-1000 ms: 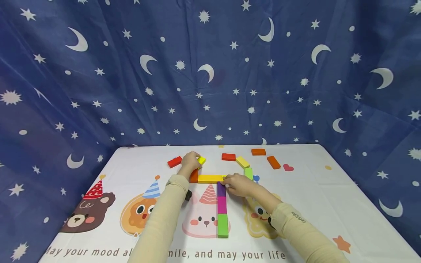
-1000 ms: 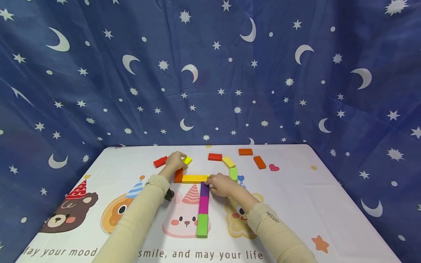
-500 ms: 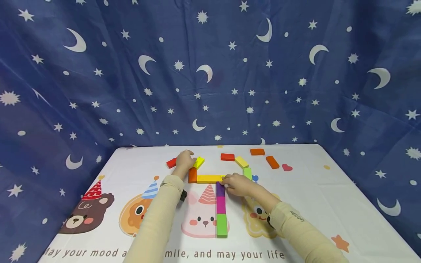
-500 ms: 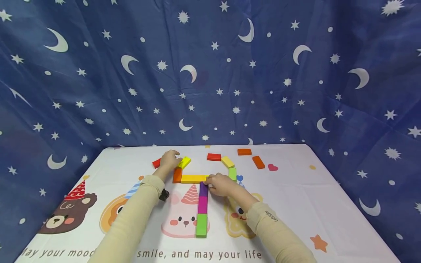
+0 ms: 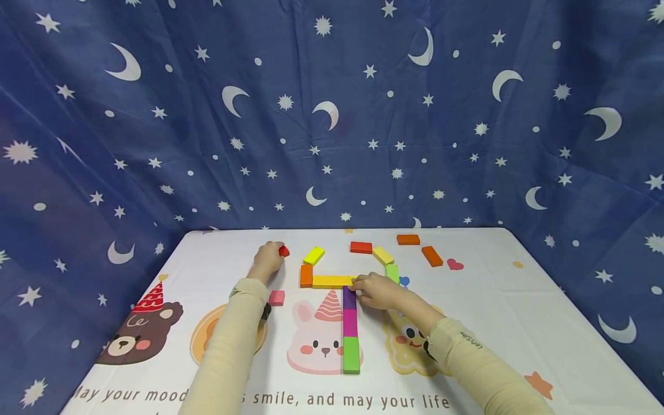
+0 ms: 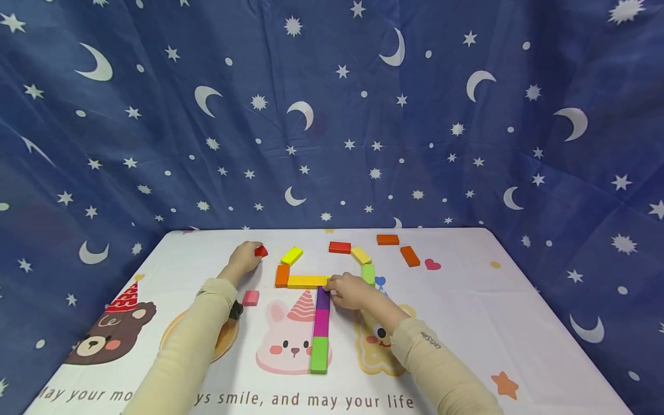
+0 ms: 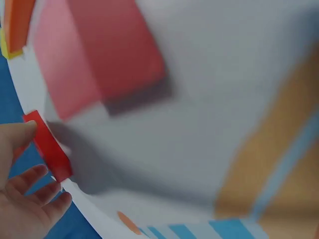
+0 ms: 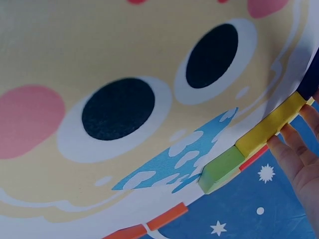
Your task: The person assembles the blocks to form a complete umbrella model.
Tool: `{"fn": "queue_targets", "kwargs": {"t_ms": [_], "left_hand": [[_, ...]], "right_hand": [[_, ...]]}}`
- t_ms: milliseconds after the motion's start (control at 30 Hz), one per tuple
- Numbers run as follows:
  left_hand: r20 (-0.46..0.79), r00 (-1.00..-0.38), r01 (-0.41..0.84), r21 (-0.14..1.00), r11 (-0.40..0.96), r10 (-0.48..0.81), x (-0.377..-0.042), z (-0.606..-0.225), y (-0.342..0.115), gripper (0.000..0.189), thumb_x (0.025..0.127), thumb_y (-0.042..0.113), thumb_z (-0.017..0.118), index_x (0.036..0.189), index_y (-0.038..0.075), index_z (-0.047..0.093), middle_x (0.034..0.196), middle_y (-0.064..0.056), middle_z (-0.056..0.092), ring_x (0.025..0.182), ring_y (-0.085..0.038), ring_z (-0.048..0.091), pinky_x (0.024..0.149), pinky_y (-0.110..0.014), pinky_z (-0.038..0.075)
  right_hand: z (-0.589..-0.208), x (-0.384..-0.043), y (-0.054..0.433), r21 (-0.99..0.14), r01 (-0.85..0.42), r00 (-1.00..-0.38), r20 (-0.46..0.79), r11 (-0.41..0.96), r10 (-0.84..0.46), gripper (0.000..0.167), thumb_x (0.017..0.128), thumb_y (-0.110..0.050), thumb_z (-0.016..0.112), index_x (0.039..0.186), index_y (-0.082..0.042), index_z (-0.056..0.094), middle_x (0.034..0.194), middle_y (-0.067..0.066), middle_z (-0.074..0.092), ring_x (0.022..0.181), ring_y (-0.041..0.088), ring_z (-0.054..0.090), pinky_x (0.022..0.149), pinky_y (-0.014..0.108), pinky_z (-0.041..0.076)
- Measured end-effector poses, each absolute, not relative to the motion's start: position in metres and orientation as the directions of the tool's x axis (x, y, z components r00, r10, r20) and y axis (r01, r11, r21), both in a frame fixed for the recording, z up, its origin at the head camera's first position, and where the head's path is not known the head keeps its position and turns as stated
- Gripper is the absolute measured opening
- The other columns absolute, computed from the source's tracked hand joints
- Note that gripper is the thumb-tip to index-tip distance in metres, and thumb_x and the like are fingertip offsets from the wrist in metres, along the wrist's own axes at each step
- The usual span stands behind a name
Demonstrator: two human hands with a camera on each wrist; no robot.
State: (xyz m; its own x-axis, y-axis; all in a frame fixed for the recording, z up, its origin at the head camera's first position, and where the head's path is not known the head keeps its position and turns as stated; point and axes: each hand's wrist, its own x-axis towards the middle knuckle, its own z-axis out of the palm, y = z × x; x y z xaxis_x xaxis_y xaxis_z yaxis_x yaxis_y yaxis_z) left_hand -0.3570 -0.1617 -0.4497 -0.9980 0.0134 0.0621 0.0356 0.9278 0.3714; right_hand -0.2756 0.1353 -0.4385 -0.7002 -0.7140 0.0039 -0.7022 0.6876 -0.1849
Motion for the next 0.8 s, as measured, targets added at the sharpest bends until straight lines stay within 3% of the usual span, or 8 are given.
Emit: {"fn": "queue_targets", "kwargs": {"t_ms": [200, 433, 800], "left_hand": [[0.057, -0.998, 0.017, 0.35, 0.937, -0.003, -0.357, -0.452, -0.17, 0.041, 0.081, 0.003, 0.064, 0.122, -0.003, 0.059, 0.113, -0.026, 0.063, 0.103, -0.041, 0.061, 0.086, -0.049, 0.051], [0.128, -0.992, 0.048, 0.36, 0.932, 0.002, -0.358, -0.454, -0.172, 0.026, 0.078, 0.003, 0.07, 0.101, -0.009, 0.065, 0.097, -0.024, 0.066, 0.09, -0.038, 0.063, 0.083, -0.046, 0.051], [0.127, -0.991, 0.077, 0.328, 0.941, 0.037, -0.363, -0.448, -0.154, 0.024, 0.078, 0.005, 0.071, 0.097, -0.008, 0.066, 0.094, -0.022, 0.063, 0.085, -0.034, 0.062, 0.082, -0.043, 0.051]], "right_hand": [[-0.438, -0.277, 0.136, -0.188, -0.695, -0.707, -0.001, 0.694, -0.708, 0.029, 0.088, -0.008, 0.058, 0.115, -0.004, 0.067, 0.118, 0.014, 0.065, 0.105, 0.031, 0.061, 0.09, 0.043, 0.051], [-0.438, -0.278, 0.136, -0.19, -0.683, -0.717, -0.006, 0.705, -0.697, 0.028, 0.088, -0.009, 0.059, 0.115, -0.005, 0.067, 0.117, 0.013, 0.066, 0.101, 0.029, 0.061, 0.088, 0.041, 0.052], [-0.439, -0.277, 0.135, -0.189, -0.701, -0.701, 0.006, 0.688, -0.713, 0.03, 0.086, -0.008, 0.06, 0.115, -0.004, 0.067, 0.116, 0.013, 0.066, 0.105, 0.029, 0.061, 0.091, 0.042, 0.05]]}}
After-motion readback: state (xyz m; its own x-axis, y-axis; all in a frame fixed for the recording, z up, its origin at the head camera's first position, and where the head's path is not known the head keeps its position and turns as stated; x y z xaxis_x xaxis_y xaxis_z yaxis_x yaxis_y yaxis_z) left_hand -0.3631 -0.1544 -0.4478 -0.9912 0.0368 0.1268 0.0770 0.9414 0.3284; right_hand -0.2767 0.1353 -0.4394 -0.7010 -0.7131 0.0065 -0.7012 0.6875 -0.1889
